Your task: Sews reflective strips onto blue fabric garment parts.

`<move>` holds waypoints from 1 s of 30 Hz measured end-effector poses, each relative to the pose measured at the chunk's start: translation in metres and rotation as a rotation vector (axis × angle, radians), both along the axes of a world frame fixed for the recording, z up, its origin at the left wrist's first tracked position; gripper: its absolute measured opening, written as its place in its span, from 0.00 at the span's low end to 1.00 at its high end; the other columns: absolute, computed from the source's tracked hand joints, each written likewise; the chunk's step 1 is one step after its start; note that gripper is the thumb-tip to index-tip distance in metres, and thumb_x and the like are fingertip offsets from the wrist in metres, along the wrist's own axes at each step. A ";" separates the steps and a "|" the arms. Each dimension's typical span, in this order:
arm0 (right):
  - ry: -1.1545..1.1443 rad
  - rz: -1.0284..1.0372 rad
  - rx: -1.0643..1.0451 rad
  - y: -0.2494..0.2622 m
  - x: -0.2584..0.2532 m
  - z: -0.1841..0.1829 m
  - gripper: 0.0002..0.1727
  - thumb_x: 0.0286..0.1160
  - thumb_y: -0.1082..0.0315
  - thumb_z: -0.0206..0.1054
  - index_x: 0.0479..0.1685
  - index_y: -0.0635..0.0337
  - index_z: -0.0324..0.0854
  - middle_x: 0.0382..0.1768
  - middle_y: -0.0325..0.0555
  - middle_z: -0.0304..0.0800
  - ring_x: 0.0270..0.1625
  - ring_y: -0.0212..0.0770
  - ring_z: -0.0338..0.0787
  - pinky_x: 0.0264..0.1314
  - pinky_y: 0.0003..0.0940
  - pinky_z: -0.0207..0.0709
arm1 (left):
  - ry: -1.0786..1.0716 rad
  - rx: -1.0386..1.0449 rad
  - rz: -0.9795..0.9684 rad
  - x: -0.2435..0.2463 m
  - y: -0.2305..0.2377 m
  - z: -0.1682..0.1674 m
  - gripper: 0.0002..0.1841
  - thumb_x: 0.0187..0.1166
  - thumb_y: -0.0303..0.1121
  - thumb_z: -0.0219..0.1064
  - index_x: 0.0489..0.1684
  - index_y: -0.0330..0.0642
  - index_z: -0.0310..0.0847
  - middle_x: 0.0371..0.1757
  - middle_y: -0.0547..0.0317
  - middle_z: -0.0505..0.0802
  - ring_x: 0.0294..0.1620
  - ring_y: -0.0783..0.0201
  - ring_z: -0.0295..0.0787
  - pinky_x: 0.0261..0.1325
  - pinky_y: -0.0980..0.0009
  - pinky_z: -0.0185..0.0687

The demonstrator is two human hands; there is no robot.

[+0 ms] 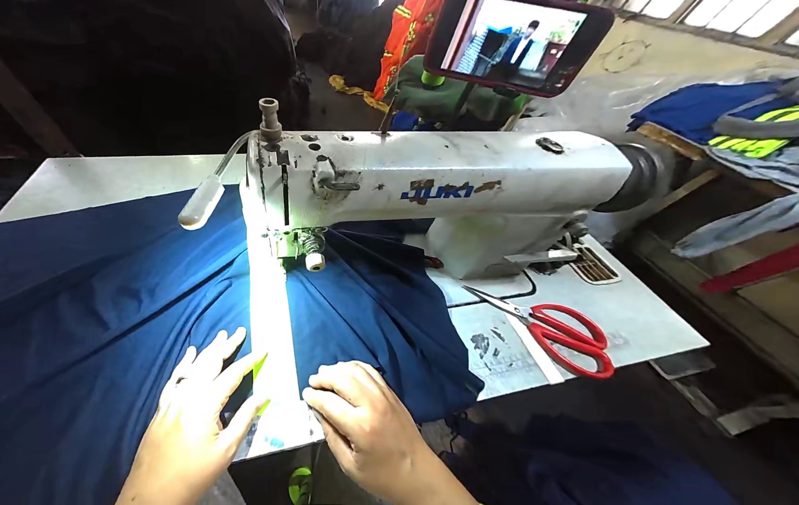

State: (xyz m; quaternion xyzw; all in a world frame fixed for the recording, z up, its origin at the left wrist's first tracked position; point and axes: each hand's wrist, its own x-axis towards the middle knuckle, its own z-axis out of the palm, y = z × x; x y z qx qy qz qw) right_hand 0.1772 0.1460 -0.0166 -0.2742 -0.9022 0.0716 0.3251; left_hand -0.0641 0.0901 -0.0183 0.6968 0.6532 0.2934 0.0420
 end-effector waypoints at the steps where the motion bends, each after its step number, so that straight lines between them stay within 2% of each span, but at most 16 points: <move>1: -0.006 -0.003 0.009 0.000 0.000 0.000 0.11 0.78 0.66 0.64 0.48 0.47 0.93 0.52 0.37 0.95 0.62 0.38 0.91 0.72 0.36 0.80 | 0.001 -0.002 0.002 0.000 0.000 0.000 0.24 0.81 0.60 0.56 0.65 0.66 0.89 0.79 0.61 0.84 0.86 0.53 0.72 0.87 0.37 0.55; 5: -0.047 0.005 0.037 0.000 0.001 -0.001 0.17 0.74 0.66 0.65 0.58 0.41 0.92 0.53 0.37 0.94 0.61 0.39 0.90 0.73 0.39 0.79 | -0.002 0.033 -0.019 0.002 0.000 0.001 0.23 0.81 0.58 0.58 0.65 0.64 0.89 0.81 0.58 0.83 0.87 0.50 0.70 0.87 0.37 0.55; 7: -0.067 0.001 0.068 0.000 0.001 -0.002 0.16 0.74 0.65 0.65 0.56 0.40 0.93 0.53 0.37 0.94 0.62 0.40 0.90 0.72 0.40 0.80 | 0.008 0.151 -0.129 0.003 -0.001 0.001 0.15 0.84 0.45 0.61 0.61 0.61 0.91 0.75 0.57 0.87 0.84 0.50 0.74 0.86 0.37 0.60; 8: -0.070 -0.007 0.083 -0.001 -0.001 -0.003 0.16 0.75 0.65 0.65 0.56 0.40 0.93 0.52 0.38 0.94 0.61 0.40 0.90 0.71 0.41 0.80 | 0.036 0.194 -0.192 0.006 -0.002 0.002 0.13 0.87 0.39 0.60 0.58 0.60 0.91 0.70 0.61 0.91 0.80 0.56 0.80 0.84 0.43 0.66; 10: -0.076 -0.038 0.114 -0.004 -0.007 -0.003 0.15 0.75 0.65 0.65 0.53 0.41 0.94 0.49 0.38 0.95 0.59 0.41 0.91 0.69 0.41 0.81 | 0.077 0.178 -0.314 0.009 -0.007 0.008 0.15 0.86 0.29 0.58 0.56 0.55 0.92 0.62 0.63 0.95 0.70 0.63 0.89 0.80 0.53 0.74; 12: -0.100 -0.077 0.125 -0.011 -0.015 -0.001 0.13 0.75 0.66 0.66 0.51 0.42 0.94 0.48 0.38 0.95 0.57 0.41 0.92 0.67 0.42 0.81 | 0.080 0.115 -0.373 0.005 -0.013 0.010 0.17 0.84 0.25 0.57 0.59 0.52 0.92 0.63 0.61 0.95 0.70 0.62 0.89 0.79 0.54 0.76; 18: -0.132 -0.082 0.085 -0.011 -0.018 0.004 0.13 0.73 0.66 0.68 0.51 0.42 0.95 0.48 0.38 0.95 0.56 0.42 0.92 0.65 0.41 0.82 | 0.094 0.063 -0.393 0.003 -0.013 0.016 0.16 0.85 0.27 0.57 0.60 0.49 0.90 0.64 0.59 0.94 0.71 0.59 0.88 0.79 0.53 0.75; 26: -0.170 -0.063 -0.012 -0.013 -0.017 0.014 0.13 0.77 0.67 0.67 0.54 0.48 0.95 0.50 0.44 0.96 0.56 0.47 0.93 0.65 0.45 0.82 | 0.048 0.036 -0.387 0.006 -0.016 0.020 0.16 0.84 0.27 0.58 0.62 0.45 0.90 0.64 0.55 0.95 0.71 0.54 0.89 0.78 0.49 0.75; 30: -0.197 -0.086 -0.076 -0.001 -0.025 0.022 0.14 0.78 0.66 0.67 0.55 0.49 0.95 0.51 0.46 0.96 0.58 0.50 0.92 0.67 0.48 0.81 | 0.015 -0.042 -0.402 0.002 -0.004 0.025 0.17 0.84 0.27 0.59 0.66 0.42 0.88 0.69 0.52 0.92 0.73 0.50 0.87 0.79 0.42 0.71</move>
